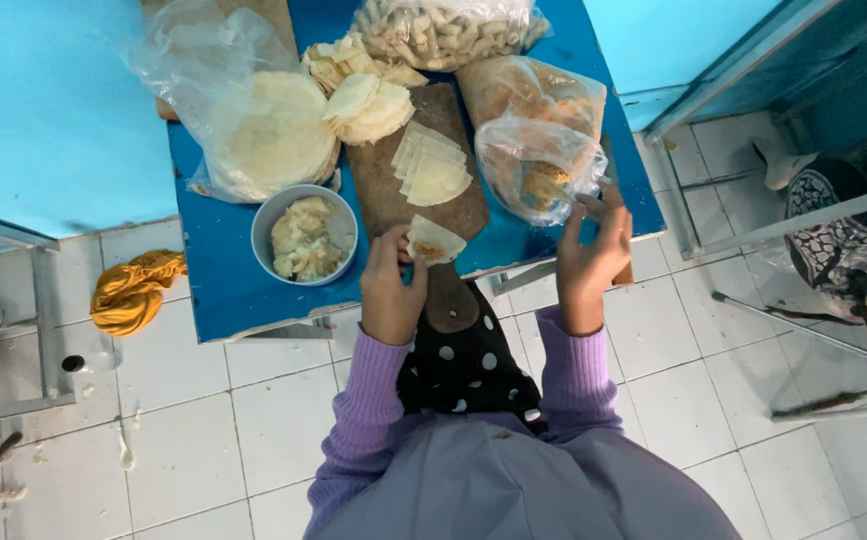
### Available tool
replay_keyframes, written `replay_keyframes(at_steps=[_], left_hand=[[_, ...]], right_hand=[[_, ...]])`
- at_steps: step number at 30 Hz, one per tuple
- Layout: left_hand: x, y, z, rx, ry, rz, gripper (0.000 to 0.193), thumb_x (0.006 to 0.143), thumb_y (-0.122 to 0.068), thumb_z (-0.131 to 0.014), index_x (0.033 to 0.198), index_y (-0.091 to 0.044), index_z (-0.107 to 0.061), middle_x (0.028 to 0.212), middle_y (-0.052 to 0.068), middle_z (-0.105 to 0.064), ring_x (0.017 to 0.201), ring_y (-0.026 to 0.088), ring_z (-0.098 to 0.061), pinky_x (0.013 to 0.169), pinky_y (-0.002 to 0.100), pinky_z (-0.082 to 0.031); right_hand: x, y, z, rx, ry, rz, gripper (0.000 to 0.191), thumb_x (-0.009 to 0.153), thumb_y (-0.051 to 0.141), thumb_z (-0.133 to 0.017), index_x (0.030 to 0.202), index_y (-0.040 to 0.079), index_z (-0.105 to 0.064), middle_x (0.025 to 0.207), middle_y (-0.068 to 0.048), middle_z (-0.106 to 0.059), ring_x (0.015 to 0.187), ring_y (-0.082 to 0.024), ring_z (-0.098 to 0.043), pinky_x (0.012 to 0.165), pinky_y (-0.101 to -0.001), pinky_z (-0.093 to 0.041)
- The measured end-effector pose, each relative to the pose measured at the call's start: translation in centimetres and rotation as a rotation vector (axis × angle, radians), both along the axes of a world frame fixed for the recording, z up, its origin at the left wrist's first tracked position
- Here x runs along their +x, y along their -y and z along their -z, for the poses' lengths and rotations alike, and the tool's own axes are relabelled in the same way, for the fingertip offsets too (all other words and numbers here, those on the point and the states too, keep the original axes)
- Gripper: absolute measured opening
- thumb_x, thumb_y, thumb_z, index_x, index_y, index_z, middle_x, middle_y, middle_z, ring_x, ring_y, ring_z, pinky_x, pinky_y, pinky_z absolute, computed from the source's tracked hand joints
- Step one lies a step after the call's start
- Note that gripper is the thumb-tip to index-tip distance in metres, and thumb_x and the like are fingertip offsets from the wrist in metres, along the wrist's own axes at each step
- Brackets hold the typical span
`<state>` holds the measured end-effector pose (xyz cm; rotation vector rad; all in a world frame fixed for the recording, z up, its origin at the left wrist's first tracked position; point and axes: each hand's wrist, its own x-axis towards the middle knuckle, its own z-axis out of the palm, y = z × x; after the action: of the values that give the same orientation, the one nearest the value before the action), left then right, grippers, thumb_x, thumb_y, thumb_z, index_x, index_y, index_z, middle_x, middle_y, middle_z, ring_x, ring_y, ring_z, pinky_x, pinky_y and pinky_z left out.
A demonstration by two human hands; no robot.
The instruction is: The person sits at a blue table and shapes thin dough pieces by hand, pinching and folding each piece and arranging the shaped pieces on a wooden board. They occasionally reach into a plastic bag of dough pieces and dip a hand into a bowl of dough mixture while working.
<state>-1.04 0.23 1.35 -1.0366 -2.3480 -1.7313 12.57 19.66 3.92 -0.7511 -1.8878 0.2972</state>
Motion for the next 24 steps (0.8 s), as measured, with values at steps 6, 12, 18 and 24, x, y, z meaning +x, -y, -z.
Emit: replay_keyframes(at_steps=[6, 12, 18, 24], left_hand=[[-0.3, -0.3, -0.7, -0.05, 0.019, 0.028, 0.051, 0.08, -0.003, -0.077, 0.128, -0.001, -0.059, 0.098, 0.014, -0.06, 0.076, 0.025, -0.064, 0.067, 0.036, -0.055], [-0.6, -0.8, -0.3, -0.086, 0.038, 0.0, 0.039, 0.087, -0.004, -0.075, 0.123, -0.001, -0.062, 0.094, 0.014, -0.06, 0.075, 0.027, -0.064, 0.065, 0.038, -0.053], [-0.1, -0.5, 0.6, 0.031, -0.034, 0.006, 0.017, 0.098, 0.0, -0.065, 0.114, 0.002, -0.062, 0.097, 0.016, -0.064, 0.083, 0.03, -0.068, 0.072, 0.039, -0.055], [0.0, -0.1, 0.3, -0.003, -0.073, 0.027, 0.01, 0.096, 0.002, -0.063, 0.106, 0.002, -0.064, 0.101, 0.018, -0.064, 0.092, 0.038, -0.065, 0.079, 0.043, -0.053]], right_hand=[[-1.9, 3.9, 0.9, -0.03, 0.071, -0.361, 0.042, 0.086, 0.0, -0.083, 0.122, 0.008, -0.064, 0.121, -0.014, -0.07, 0.113, -0.031, -0.07, 0.099, -0.0402, -0.055], [-3.4, 5.9, 2.4, -0.333, 0.197, -0.497, 0.064, 0.074, 0.003, -0.088, 0.132, 0.002, -0.06, 0.102, -0.013, -0.07, 0.087, -0.023, -0.07, 0.077, -0.0328, -0.058], [-4.3, 5.7, 4.7, -0.442, 0.082, -0.517, 0.059, 0.079, -0.003, -0.081, 0.133, 0.0, -0.056, 0.101, -0.01, -0.071, 0.087, -0.019, -0.073, 0.078, -0.0281, -0.061], [-5.0, 5.9, 5.6, -0.507, -0.006, -0.541, 0.042, 0.086, -0.003, -0.079, 0.119, 0.0, -0.054, 0.103, -0.01, -0.073, 0.089, -0.017, -0.076, 0.078, -0.0278, -0.062]])
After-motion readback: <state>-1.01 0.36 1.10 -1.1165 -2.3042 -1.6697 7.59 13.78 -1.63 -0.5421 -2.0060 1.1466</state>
